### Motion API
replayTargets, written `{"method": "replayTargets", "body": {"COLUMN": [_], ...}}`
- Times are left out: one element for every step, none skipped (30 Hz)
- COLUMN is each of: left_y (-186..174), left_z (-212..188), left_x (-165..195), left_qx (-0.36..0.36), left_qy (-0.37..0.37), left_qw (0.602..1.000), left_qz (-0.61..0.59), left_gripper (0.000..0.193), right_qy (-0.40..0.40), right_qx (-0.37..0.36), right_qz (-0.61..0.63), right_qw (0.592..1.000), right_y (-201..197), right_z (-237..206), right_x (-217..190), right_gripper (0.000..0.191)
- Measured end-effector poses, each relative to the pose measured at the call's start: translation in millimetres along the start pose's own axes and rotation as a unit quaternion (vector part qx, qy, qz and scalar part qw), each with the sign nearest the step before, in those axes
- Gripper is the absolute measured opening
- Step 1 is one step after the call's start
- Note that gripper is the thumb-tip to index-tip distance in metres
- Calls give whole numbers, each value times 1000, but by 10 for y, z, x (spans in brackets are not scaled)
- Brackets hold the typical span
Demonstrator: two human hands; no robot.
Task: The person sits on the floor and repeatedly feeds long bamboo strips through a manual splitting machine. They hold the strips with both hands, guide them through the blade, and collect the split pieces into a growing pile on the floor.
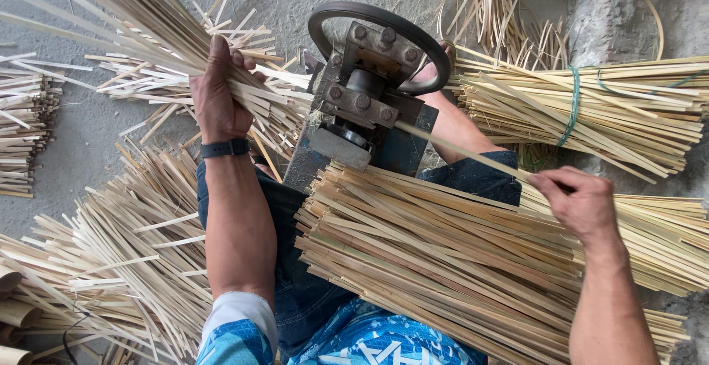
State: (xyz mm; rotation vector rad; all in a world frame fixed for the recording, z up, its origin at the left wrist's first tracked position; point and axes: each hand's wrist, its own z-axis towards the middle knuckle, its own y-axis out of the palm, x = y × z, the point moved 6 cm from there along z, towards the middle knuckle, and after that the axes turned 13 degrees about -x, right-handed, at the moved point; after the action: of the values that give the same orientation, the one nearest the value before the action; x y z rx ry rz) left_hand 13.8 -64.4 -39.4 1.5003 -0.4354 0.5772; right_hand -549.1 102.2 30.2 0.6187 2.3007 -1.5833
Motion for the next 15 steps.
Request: {"method": "replayTargets", "body": {"left_y": [14,33,60,94,131,163,185,202,216,234,248,255,271,281,289], "left_z": [-10,-28,-39,-43,-50,-54,-62,-73,-81,-75,-68,-68,-59,-53,-47], "left_x": [15,32,48,26,-1,-24,-49,-74,-103,-127,-155,-177,-188,-193,-197], "left_qx": [-1,-1,-1,-5,-9,-13,-14,-14,-15,-16,-16,-16,-25,-34,-42], "left_qy": [2,5,9,-8,-25,-43,-60,-77,-93,-98,-104,-109,-108,-106,-104], "left_qw": [999,998,995,991,986,980,981,980,980,981,981,981,982,983,984], "left_qz": [35,70,104,133,163,191,186,181,174,169,165,161,154,148,142], "left_gripper": [36,39,43,45,47,49,50,52,53,52,50,49,48,46,45], "right_qy": [-34,-69,-105,-129,-152,-175,-174,-174,-174,-72,31,135,64,-7,-78], "right_qx": [4,7,10,19,28,37,34,31,28,-31,-90,-147,-154,-160,-166], "right_qz": [-3,-6,-10,-9,-8,-6,-8,-10,-13,-13,-12,-12,-14,-16,-17], "right_qw": [999,998,994,991,988,984,984,984,984,997,995,980,986,987,983], "right_y": [44,107,163,206,240,242,232,229,228,307,409,514,590,697,785], "right_z": [61,129,191,233,257,256,255,262,260,301,309,283,299,303,285], "right_x": [-127,-267,-412,-537,-652,-748,-797,-836,-857,-749,-621,-474,-528,-581,-617], "right_gripper": [21,23,24,26,28,30,31,32,34,33,34,36,34,31,29]}}
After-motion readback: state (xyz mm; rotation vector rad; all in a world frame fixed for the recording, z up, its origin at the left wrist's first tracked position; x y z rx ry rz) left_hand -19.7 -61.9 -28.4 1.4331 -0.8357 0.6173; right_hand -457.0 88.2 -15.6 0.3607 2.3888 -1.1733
